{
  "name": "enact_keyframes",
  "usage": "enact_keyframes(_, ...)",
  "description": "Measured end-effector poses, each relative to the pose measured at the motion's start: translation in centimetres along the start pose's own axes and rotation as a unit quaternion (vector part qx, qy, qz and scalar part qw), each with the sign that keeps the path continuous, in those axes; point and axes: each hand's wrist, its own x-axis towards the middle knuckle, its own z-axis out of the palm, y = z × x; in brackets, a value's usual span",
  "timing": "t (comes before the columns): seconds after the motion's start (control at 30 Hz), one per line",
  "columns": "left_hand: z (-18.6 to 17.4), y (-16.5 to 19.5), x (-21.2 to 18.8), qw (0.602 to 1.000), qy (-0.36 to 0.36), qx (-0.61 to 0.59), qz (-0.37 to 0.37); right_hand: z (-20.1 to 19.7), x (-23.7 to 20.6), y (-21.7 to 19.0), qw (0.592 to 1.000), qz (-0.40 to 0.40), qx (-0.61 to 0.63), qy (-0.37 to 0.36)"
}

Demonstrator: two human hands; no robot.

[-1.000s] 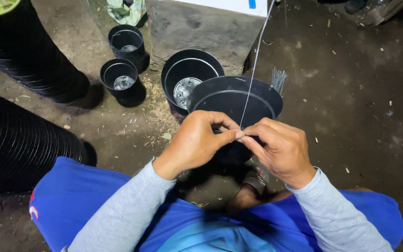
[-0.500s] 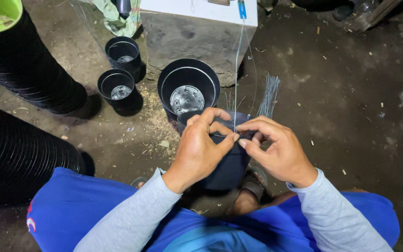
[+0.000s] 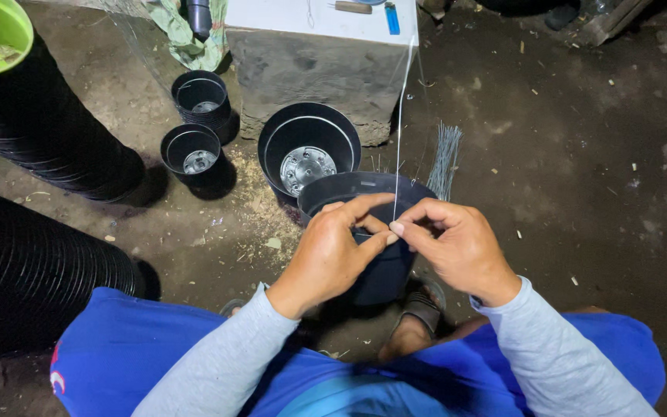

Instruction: The person inserts metal wires through pre-drilled holes in the rim of black plastic planters. They bend the wires to secure them and place the finished planters into a stack.

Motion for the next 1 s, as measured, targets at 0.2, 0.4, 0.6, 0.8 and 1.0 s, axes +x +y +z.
enact_keyframes(0.2,0.6,-0.3,0.2,0.979,-0.031,-0.149,-0.133,0.1,-0.3,-0.7,0.992,-0.112,-0.055,0.022)
enact_keyframes(0.4,0.5,-0.8,0.2,0.983,0.02,-0.161,-0.091,1.1,-0.6,-1.0,0.977,-0.185,-0.088,0.066)
enact_keyframes(0.6,0.2,-0.8,0.6,0.984,0.07,-0.129,-0.101,1.6,-0.9,-0.8,0.968,-0.232,-0.068,0.061)
enact_keyframes(0.8,0.6,-1.6,0.5,0.991,0.131,-0.034,-0.009,1.8,-0.2,-0.1,0.993,-0.114,-0.029,0.032)
enact_keyframes(1.0,2.0,-1.8,-0.4,0.988,0.151,-0.043,0.014,3.7,-0.2,0.7,0.996,0.001,-0.03,0.079)
